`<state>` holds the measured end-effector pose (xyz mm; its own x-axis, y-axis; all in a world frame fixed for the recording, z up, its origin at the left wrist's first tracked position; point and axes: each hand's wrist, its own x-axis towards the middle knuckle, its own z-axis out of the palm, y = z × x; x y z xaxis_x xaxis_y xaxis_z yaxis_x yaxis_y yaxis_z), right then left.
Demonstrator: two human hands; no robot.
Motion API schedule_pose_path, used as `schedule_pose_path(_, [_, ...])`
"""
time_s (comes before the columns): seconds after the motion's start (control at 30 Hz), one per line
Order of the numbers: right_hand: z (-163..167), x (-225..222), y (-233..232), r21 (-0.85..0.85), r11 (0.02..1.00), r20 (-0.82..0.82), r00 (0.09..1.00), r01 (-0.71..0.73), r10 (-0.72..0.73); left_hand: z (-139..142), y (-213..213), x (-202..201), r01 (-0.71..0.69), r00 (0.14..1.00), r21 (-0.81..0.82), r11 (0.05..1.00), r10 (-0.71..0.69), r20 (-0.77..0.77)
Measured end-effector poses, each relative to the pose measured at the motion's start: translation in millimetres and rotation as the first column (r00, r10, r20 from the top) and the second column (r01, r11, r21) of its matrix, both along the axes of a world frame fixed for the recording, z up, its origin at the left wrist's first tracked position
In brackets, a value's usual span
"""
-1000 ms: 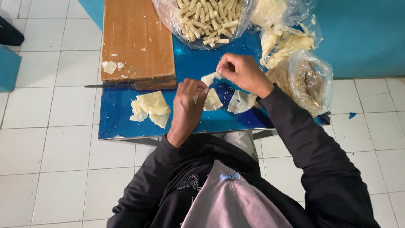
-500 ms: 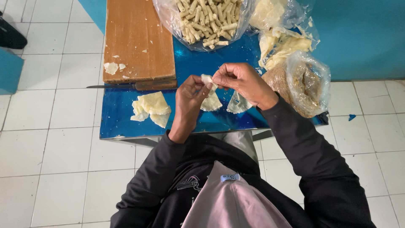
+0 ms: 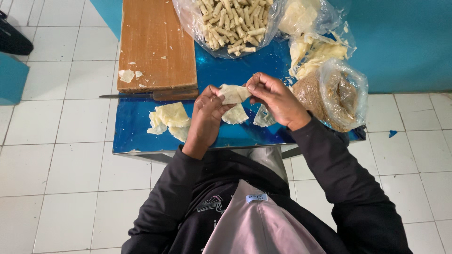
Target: The person sits at a small blue table and tears pieces from sheets of dough, rolls each piece between their fingers into a short stick, and drops the finished stick into a plastic bag beside them. A bag of already completed dough sticks and a knife on a wooden board sit on the table.
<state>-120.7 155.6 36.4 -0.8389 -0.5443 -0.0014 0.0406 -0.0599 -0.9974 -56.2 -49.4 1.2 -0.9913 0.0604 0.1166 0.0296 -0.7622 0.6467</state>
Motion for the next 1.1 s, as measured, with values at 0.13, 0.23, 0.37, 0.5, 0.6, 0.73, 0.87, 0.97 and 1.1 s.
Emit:
schedule_pose_path(0.13, [-5,9,-9,0.047,0.997,-0.168,0.985,0.056,-0.047,-2,13,-5,-0.131,0.991,-0.266,0.955,0.13,-0.02])
schedule_pose_path(0.23, [-5,14,-10,0.134,0.987,-0.248,0.967,0.092,-0.056,-11,20,-10,-0.219,0.976,-0.264,0.939,0.209,-0.064])
schedule_pose_path(0.37, [-2,10,2,0.065,0.989,-0.201,0.973,0.129,-0.114,-25,9,-16,-0.221,0.974,-0.187,0.957,0.208,-0.09])
schedule_pose_path(0.5, [3,9,27,0.029,0.988,-0.19,0.972,0.149,-0.141,-30,1,-17,-0.187,0.979,-0.108,0.976,0.175,-0.109])
schedule_pose_path(0.6, [11,11,47,0.07,0.974,-0.221,0.955,0.216,-0.196,-22,-4,-16,-0.119,0.992,-0.029,0.993,0.117,-0.046])
schedule_pose_path(0.73, [30,16,69,0.568,0.688,-0.639,0.769,0.451,0.024,-10,-8,-12,-0.006,1.0,-0.072,0.997,0.005,-0.012])
schedule_pose_path(0.87, [33,16,47,0.452,0.807,-0.788,0.593,0.381,0.162,-4,-4,-12,0.113,0.989,-0.17,0.979,-0.126,-0.071])
schedule_pose_path(0.97, [28,10,23,0.326,0.942,-0.408,0.887,-0.081,0.217,-4,-2,-6,0.201,0.974,-0.177,0.963,-0.216,-0.067])
schedule_pose_path(1.1, [18,1,12,0.217,0.94,-0.036,0.96,-0.262,0.276,-4,-7,-1,0.223,0.966,-0.256,0.941,-0.249,-0.073])
